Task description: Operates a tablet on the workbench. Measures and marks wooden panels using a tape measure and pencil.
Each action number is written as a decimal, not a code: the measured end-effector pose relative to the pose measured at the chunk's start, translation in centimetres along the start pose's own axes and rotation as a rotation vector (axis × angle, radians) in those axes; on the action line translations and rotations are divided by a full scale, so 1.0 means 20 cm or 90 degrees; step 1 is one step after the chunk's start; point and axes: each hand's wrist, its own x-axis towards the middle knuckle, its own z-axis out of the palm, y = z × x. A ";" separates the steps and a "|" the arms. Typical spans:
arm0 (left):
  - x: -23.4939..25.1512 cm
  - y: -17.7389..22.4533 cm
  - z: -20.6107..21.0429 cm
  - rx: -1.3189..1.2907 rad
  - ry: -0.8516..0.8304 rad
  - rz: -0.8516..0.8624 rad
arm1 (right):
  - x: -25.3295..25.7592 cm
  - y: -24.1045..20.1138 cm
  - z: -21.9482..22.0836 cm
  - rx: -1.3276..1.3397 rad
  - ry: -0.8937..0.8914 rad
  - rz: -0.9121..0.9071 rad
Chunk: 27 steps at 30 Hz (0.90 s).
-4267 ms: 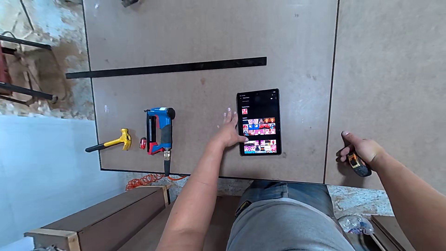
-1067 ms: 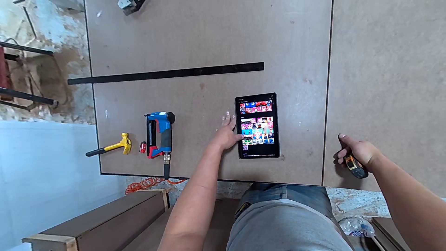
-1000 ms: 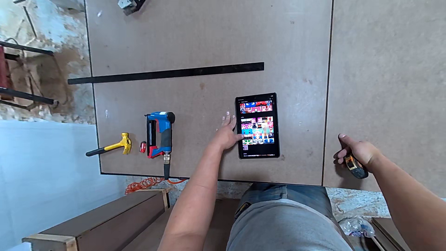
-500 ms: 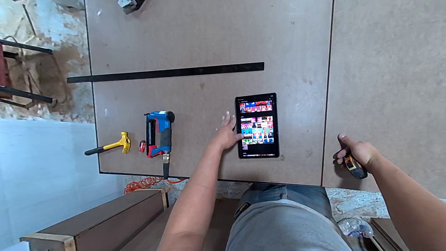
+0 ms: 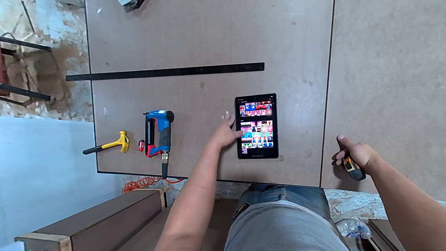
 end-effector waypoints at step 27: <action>-0.10 0.00 0.34 -0.007 0.418 0.142 | 0.02 0.01 -0.01 -0.024 0.002 0.004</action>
